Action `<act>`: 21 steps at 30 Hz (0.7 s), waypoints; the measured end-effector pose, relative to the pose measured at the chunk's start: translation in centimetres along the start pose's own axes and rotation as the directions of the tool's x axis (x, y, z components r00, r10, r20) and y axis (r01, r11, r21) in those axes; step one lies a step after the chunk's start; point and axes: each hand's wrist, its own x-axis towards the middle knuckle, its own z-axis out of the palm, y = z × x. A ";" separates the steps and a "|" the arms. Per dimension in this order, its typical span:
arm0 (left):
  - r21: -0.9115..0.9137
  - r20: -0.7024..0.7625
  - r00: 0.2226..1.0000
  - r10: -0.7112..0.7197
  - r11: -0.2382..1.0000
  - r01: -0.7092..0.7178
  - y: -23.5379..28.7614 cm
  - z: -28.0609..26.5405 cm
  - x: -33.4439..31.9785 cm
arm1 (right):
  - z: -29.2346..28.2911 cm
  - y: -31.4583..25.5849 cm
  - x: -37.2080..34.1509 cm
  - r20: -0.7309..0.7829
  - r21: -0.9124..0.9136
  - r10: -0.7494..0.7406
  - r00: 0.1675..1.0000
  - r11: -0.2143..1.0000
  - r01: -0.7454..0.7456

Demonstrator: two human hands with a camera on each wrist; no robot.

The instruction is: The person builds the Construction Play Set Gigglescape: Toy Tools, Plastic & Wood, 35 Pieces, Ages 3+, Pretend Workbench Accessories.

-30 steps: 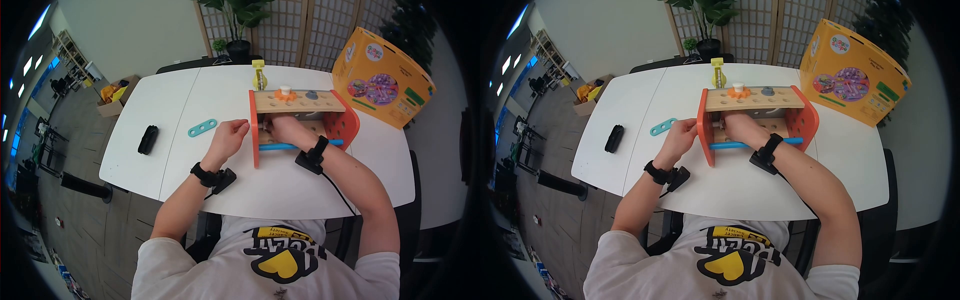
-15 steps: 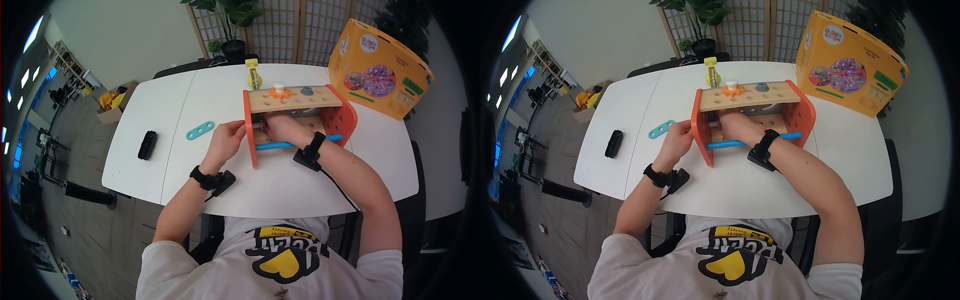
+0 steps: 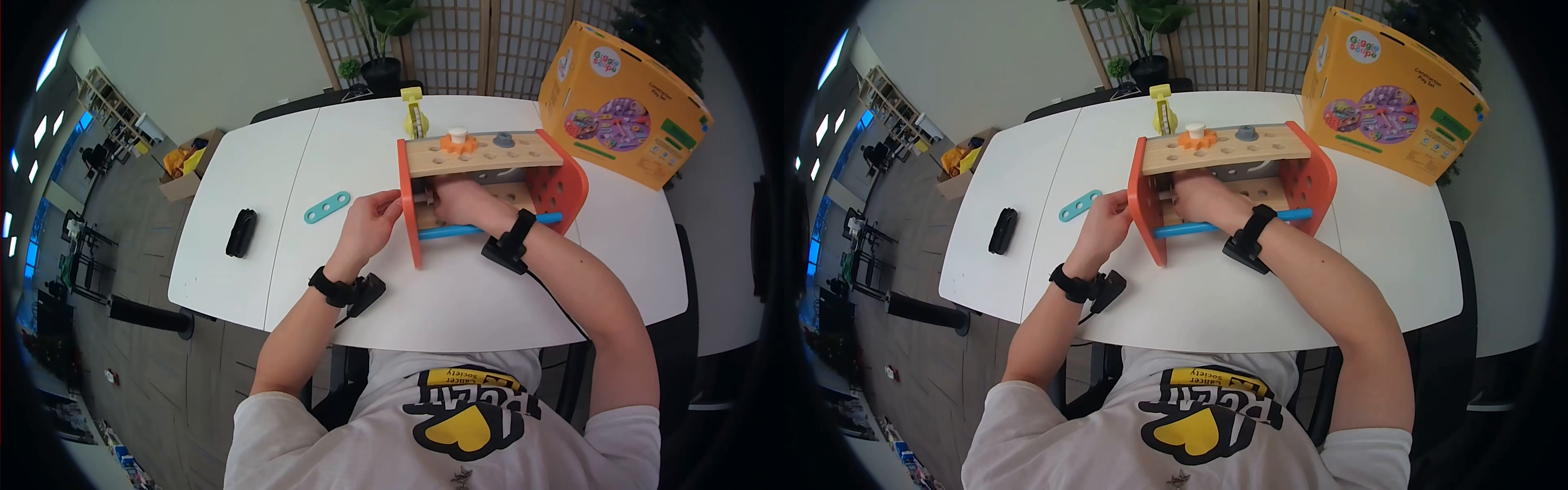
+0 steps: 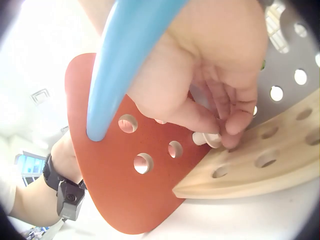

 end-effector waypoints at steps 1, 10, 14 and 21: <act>-0.004 0.001 1.000 -0.001 1.000 0.001 0.0 0.0 0.0 | 0.0 0.1 -0.1 -0.043 0.024 -0.021 0.999 0.999 0.022; 0.006 -0.001 1.000 -0.003 1.000 0.003 -0.3 0.2 0.0 | -0.2 0.2 0.8 0.186 -0.102 0.062 0.981 0.994 -0.044; 0.020 -0.010 1.000 -0.014 1.000 0.015 0.0 0.2 -0.1 | -0.2 -0.4 -0.1 0.033 -0.039 0.085 0.996 0.996 -0.084; -0.006 -0.004 1.000 0.000 1.000 0.000 -0.2 0.3 0.0 | -0.7 0.0 0.0 0.059 -0.032 -0.024 0.998 0.999 0.026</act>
